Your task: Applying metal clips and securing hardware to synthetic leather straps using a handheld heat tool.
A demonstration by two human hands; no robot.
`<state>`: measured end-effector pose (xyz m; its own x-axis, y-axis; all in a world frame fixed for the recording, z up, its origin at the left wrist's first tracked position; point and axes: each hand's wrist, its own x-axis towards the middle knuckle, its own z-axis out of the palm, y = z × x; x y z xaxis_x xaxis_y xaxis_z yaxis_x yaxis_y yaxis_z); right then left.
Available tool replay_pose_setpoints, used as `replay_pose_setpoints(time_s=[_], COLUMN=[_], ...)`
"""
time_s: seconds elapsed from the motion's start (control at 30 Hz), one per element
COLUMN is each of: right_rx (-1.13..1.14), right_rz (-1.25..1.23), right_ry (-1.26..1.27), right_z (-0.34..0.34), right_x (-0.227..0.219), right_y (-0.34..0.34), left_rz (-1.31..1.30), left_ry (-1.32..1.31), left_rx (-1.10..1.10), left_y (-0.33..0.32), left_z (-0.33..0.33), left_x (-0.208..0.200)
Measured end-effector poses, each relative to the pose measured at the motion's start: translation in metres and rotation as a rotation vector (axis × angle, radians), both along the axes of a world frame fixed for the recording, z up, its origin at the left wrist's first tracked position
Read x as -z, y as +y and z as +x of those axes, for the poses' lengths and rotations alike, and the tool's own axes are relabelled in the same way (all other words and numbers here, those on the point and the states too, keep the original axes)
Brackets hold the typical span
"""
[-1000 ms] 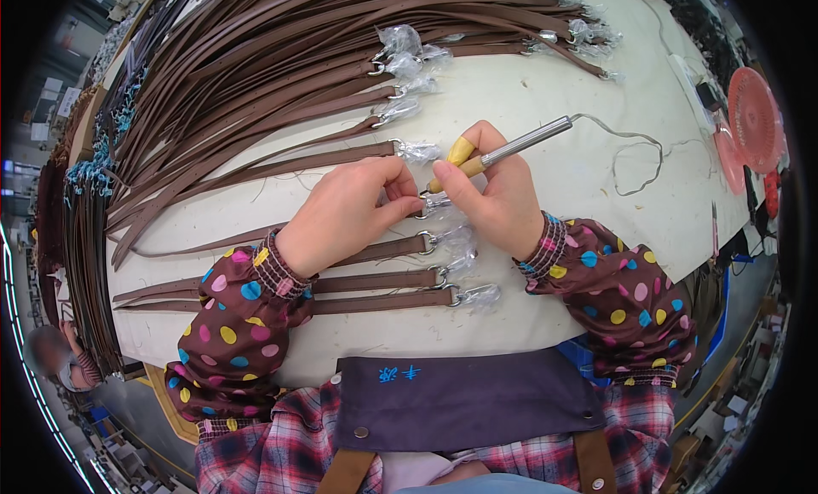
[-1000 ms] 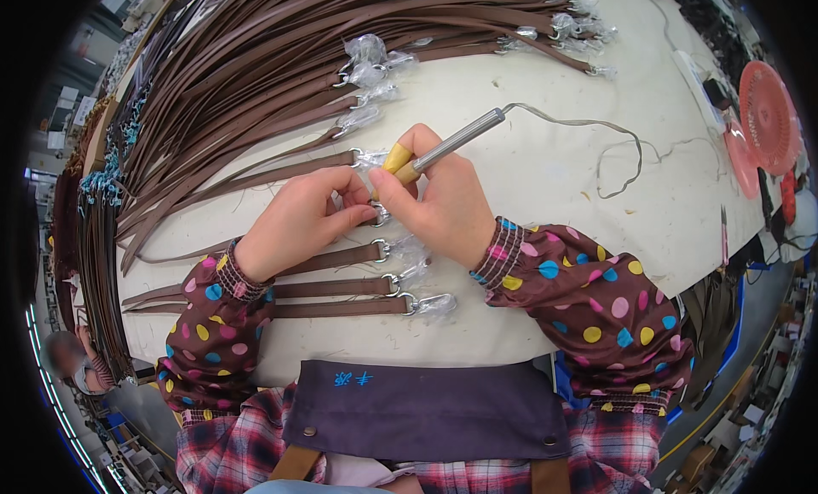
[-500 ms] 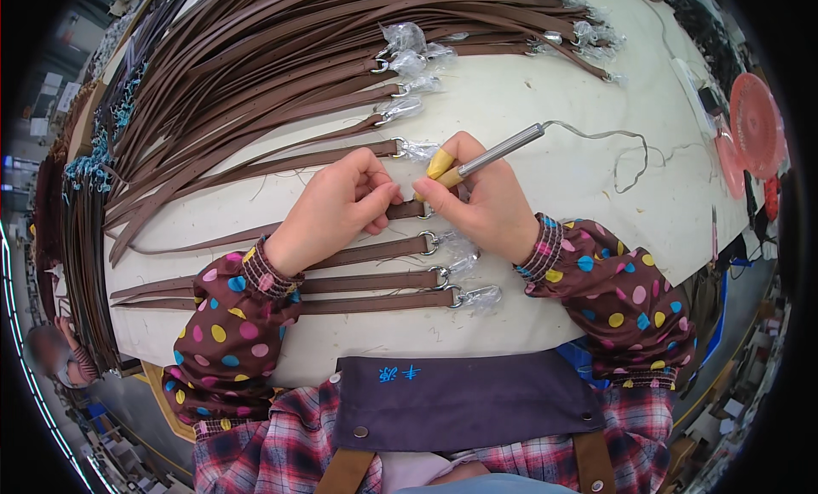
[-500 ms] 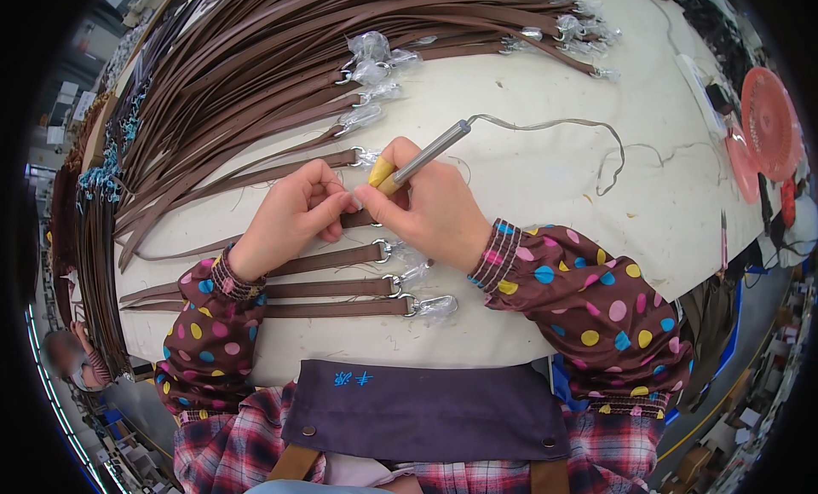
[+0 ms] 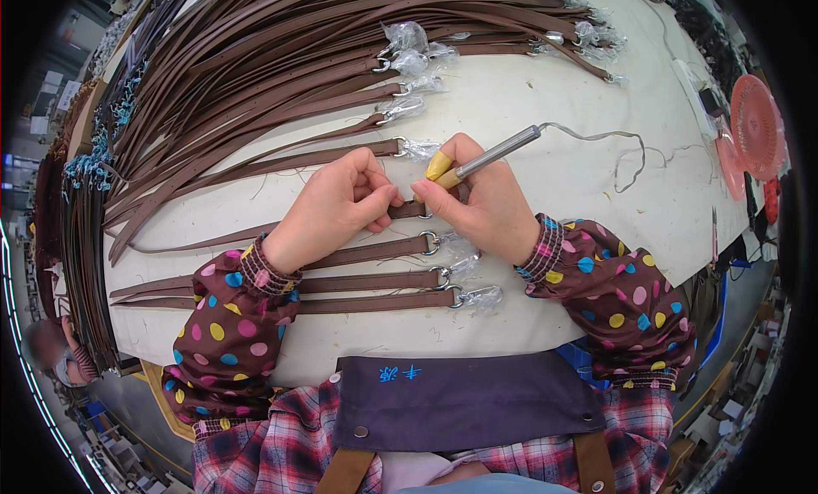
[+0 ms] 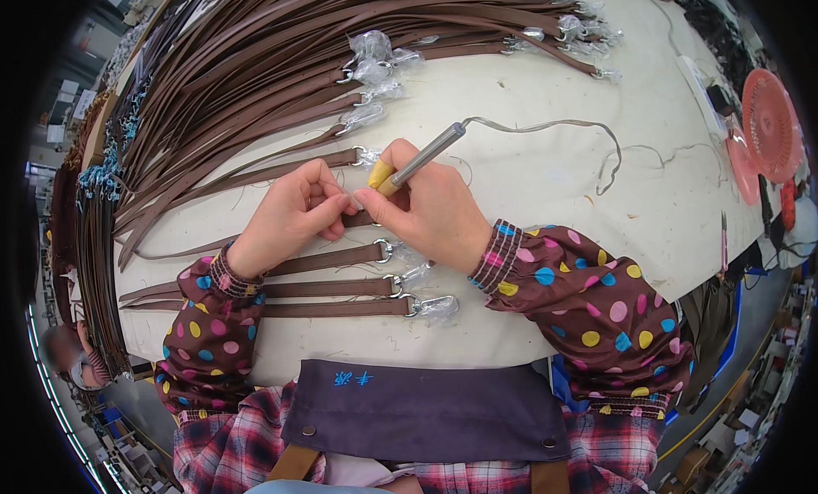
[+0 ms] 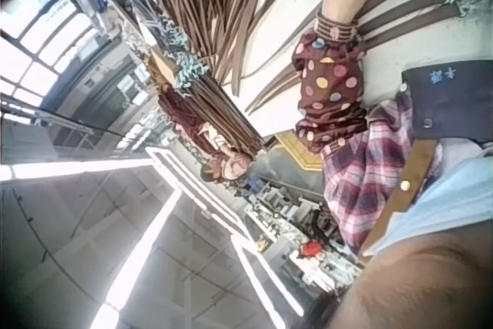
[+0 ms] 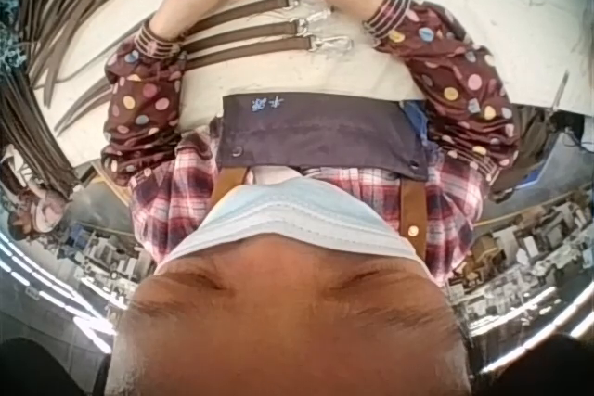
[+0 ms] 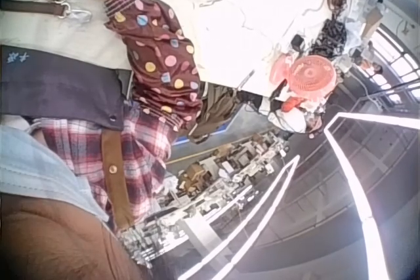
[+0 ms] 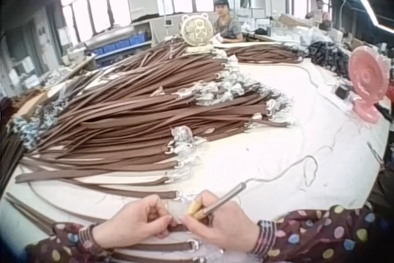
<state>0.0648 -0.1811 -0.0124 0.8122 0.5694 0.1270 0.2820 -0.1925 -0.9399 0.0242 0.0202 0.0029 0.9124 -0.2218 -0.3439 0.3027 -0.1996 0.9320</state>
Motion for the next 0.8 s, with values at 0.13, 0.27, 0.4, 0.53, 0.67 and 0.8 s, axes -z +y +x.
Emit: replay_pose_setpoints(time_s=[0.13,0.27,0.4,0.53,0.67,0.8], right_rx=[-0.011,-0.016,-0.02,-0.02,-0.014,-0.005], right_rz=[-0.005,-0.014,-0.008,-0.033,-0.022,-0.022], right_ry=[0.022,0.02,0.02,0.008,-0.003,-0.011], right_z=[-0.0004,-0.0006,-0.0002,-0.0005,-0.0001,0.0005], right_x=[-0.0014,-0.0042,-0.0026,-0.0038,-0.0007,-0.0009], right_y=[-0.0008,-0.0011,-0.0002,-0.0006,-0.0002,0.0004], left_rz=[-0.016,0.057,0.041,0.039,0.037,0.051], left_ry=[-0.025,-0.072,-0.066,-0.055,-0.055,-0.049], left_rx=[0.012,0.034,0.01,0.011,0.016,0.008], left_y=[0.0012,0.0015,0.0012,0.0003,0.0005,0.0], left_z=[-0.0009,-0.0017,-0.002,-0.0015,-0.0014,-0.0014], left_x=[0.0022,0.0008,0.0023,0.001,0.0022,0.0012])
